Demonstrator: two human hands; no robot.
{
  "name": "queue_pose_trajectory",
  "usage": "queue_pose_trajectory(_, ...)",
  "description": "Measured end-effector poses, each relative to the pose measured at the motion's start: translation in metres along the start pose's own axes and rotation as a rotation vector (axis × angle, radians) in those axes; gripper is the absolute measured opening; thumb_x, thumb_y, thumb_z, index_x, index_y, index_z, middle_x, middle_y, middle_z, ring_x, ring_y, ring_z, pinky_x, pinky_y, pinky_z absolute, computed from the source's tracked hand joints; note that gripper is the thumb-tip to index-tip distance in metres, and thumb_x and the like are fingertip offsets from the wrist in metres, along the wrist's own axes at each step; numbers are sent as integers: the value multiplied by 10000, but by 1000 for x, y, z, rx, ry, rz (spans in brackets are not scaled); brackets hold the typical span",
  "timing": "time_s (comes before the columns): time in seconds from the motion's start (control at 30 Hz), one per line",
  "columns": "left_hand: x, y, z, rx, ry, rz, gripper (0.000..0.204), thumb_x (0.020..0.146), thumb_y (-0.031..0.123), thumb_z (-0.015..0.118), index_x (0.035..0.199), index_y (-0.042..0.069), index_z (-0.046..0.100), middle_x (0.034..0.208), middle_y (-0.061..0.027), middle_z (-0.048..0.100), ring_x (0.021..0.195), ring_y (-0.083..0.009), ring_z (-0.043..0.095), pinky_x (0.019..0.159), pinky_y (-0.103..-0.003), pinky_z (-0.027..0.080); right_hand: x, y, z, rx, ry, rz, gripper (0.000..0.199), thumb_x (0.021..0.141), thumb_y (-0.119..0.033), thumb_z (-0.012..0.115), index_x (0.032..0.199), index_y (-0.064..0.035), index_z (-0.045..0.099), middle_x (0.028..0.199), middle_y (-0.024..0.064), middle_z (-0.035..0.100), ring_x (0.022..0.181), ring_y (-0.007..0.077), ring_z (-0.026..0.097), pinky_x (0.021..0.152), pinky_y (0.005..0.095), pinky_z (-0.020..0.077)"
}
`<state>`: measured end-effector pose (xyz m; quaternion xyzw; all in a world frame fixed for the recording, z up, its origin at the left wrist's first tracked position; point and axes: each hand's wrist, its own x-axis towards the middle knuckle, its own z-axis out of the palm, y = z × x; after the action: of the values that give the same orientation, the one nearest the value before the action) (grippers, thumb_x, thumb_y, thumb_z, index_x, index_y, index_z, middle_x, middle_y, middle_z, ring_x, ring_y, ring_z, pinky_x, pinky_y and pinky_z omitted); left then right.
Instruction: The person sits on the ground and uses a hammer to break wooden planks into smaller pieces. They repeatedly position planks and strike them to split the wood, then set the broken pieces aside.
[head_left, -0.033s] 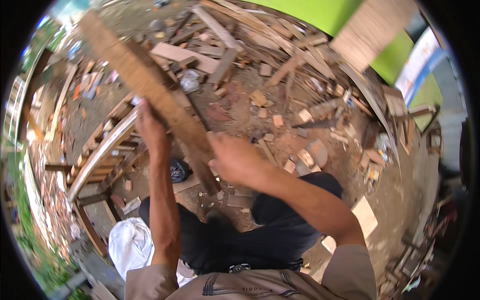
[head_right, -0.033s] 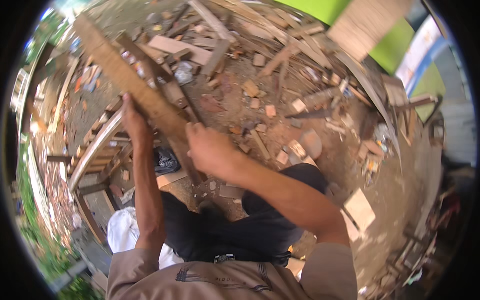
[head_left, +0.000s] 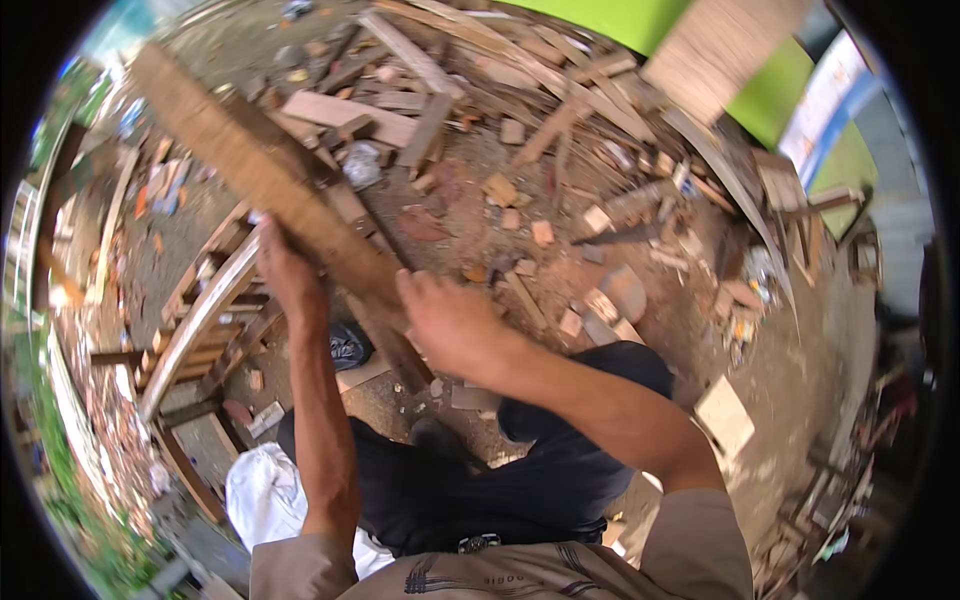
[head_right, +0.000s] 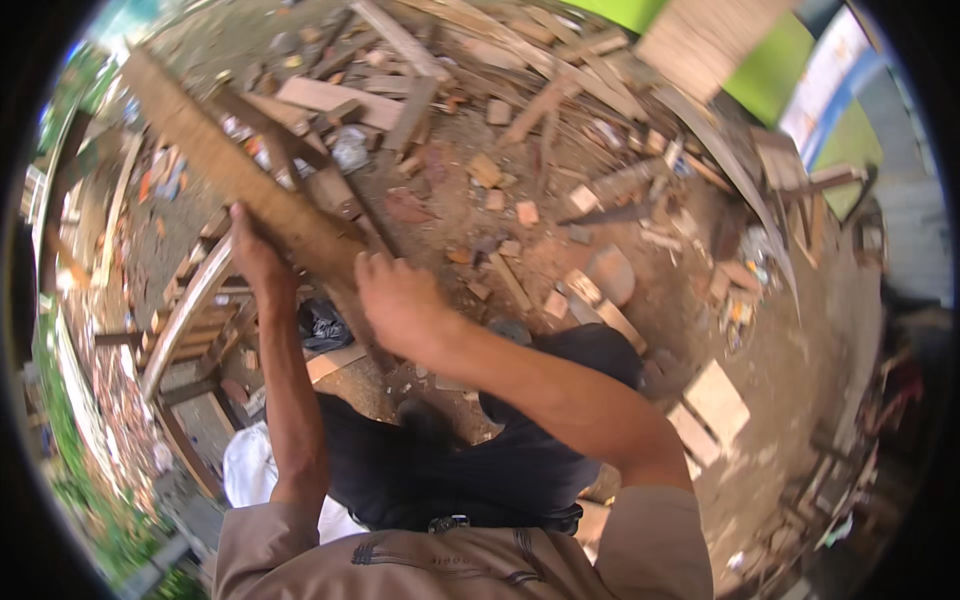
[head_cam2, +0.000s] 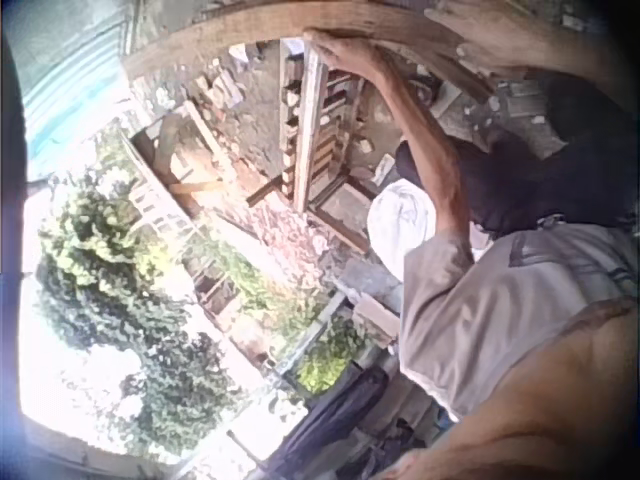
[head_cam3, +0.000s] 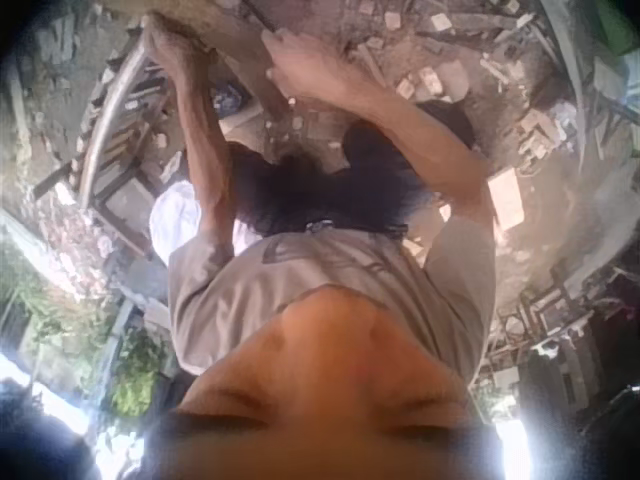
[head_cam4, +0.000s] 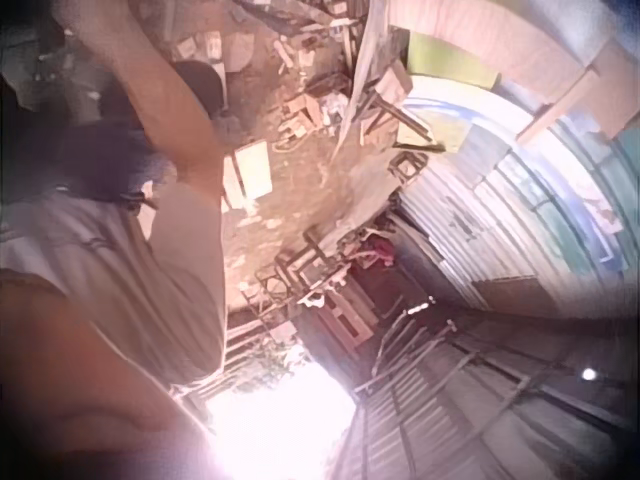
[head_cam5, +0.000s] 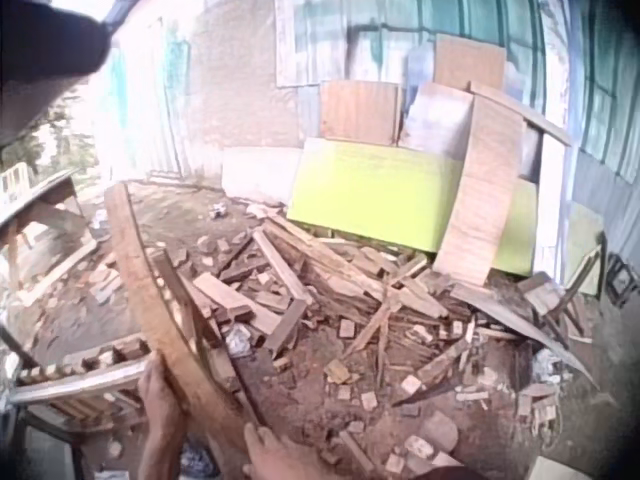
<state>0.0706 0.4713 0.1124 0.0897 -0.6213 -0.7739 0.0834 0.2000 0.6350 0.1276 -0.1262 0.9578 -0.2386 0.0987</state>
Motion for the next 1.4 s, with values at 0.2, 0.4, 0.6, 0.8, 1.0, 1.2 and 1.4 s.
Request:
queue_pose_trajectory(0.2,-24,2,3,-20,2,-160,495,1051,362,290,1339,-2,464,1251,-126,561,1135,-242,571,1009,-373,448,-16,-24,-14,237,-115,202,563,806,-240,700,1220,82,497,1100,191,588,1024,326,608,823,432,519)
queue_pose_trajectory(0.4,-90,54,-48,82,143,-322,495,1037,367,301,1336,5,459,1259,-132,558,1143,-258,565,1017,-372,431,-94,-78,17,708,-6,396,598,825,-407,708,1249,-30,518,1089,216,607,1048,407,593,849,461,498)
queue_pose_trajectory(0.6,-151,160,-95,269,258,-287,485,1051,371,296,1236,-17,519,1182,-140,588,1063,-245,581,961,-362,432,-158,-191,-45,832,-86,528,592,831,-420,710,1257,-51,530,1171,213,615,1065,405,605,879,453,493)
queue_pose_trajectory(0.8,-167,263,-75,456,386,-323,540,1074,373,261,1087,-39,610,1041,-138,643,933,-234,602,857,-344,467,-185,-242,-104,772,-97,511,581,827,-399,712,1247,-36,538,1087,224,649,1018,398,627,842,450,501)
queue_pose_trajectory(1.0,-176,285,-74,-46,440,-719,580,1019,518,353,1302,41,523,1255,-100,582,1109,-259,572,981,-383,440,-200,-258,-127,497,-105,521,562,833,-421,702,1220,-44,549,1041,207,647,963,406,627,812,474,504)
queue_pose_trajectory(1.2,-208,263,-73,-364,599,-742,492,1000,466,336,1287,99,495,1229,-78,578,1131,-275,574,961,-424,485,-217,-235,-135,406,-259,502,596,846,-456,684,1264,-55,543,1098,220,642,1018,414,617,871,474,498)
queue_pose_trajectory(1.4,-242,185,-49,-337,712,-493,530,997,468,339,1330,78,467,1272,-89,553,1141,-278,565,976,-434,487,-219,-112,-126,657,-260,546,620,894,-507,630,1299,-43,553,1123,222,656,1043,366,640,915,424,491)
